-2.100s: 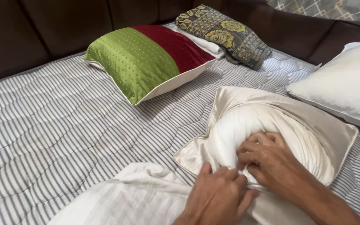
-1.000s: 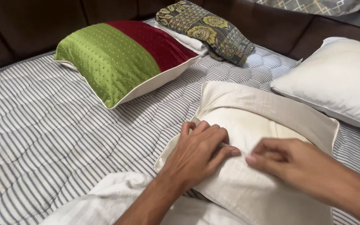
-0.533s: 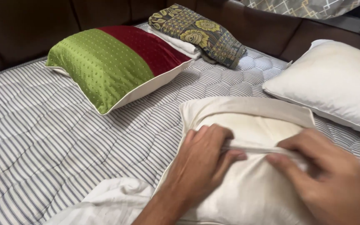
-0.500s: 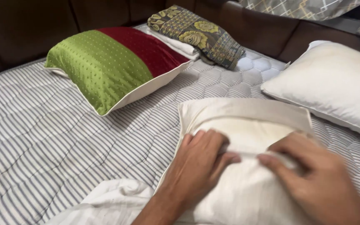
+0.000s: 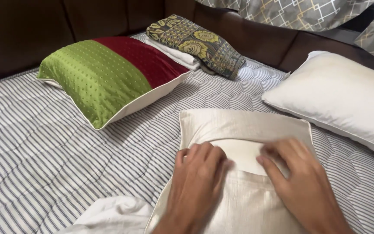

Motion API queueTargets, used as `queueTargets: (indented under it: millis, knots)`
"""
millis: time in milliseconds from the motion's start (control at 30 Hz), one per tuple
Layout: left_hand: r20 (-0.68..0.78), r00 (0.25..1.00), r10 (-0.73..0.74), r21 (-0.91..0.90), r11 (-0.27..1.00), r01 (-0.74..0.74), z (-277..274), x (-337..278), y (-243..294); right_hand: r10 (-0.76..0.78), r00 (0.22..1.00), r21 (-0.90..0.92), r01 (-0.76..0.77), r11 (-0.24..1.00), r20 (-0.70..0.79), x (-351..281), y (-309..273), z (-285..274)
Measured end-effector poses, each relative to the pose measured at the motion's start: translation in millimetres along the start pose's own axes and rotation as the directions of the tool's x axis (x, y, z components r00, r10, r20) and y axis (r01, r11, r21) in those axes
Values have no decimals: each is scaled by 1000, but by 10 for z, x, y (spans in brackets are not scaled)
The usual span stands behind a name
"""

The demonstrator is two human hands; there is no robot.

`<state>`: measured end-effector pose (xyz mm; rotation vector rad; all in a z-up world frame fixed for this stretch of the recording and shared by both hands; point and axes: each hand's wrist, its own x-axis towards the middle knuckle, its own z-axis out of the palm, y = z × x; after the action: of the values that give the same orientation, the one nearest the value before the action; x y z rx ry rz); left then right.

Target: The person inserts a white pillow into a beige pillowcase on a bed. They align the pillow with the case opening, push it in, and then smooth and adjust the case to fit the pillow properly.

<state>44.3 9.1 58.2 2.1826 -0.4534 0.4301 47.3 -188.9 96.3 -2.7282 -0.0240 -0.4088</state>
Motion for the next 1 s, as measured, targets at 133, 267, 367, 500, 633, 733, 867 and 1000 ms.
queueTargets:
  millis: [133, 267, 367, 500, 633, 733, 867, 1000]
  knots:
    - [-179, 977, -113, 87, 988, 130, 198, -91, 219, -460, 877, -135, 444, 886, -140, 354, -38, 14]
    - [-63, 997, 34, 185, 983, -22, 625, -160, 153, -560, 820, -127, 546, 828, -121, 537, -82, 93]
    - [-1, 1000, 29, 185, 982, -29, 735, -130, 86, -406, 913, -81, 408, 910, 38, 561, -105, 122]
    - [66, 998, 4, 178, 984, -16, 780, -75, 2, -315, 948, -42, 317, 948, 46, 513, -162, 113]
    - [-15, 998, 60, 159, 986, -57, 768, -33, -71, -475, 878, -78, 471, 879, -60, 316, -227, -57]
    - [72, 997, 20, 88, 996, -27, 743, -44, -76, -590, 796, -129, 576, 807, -136, 103, -133, -62]
    - [116, 992, -45, 109, 994, 32, 669, 14, -32, -315, 949, -151, 314, 937, 20, -9, 77, 79]
    - [-29, 996, 86, 145, 986, -81, 639, 39, 0, -300, 951, -135, 288, 948, -71, -46, 287, 163]
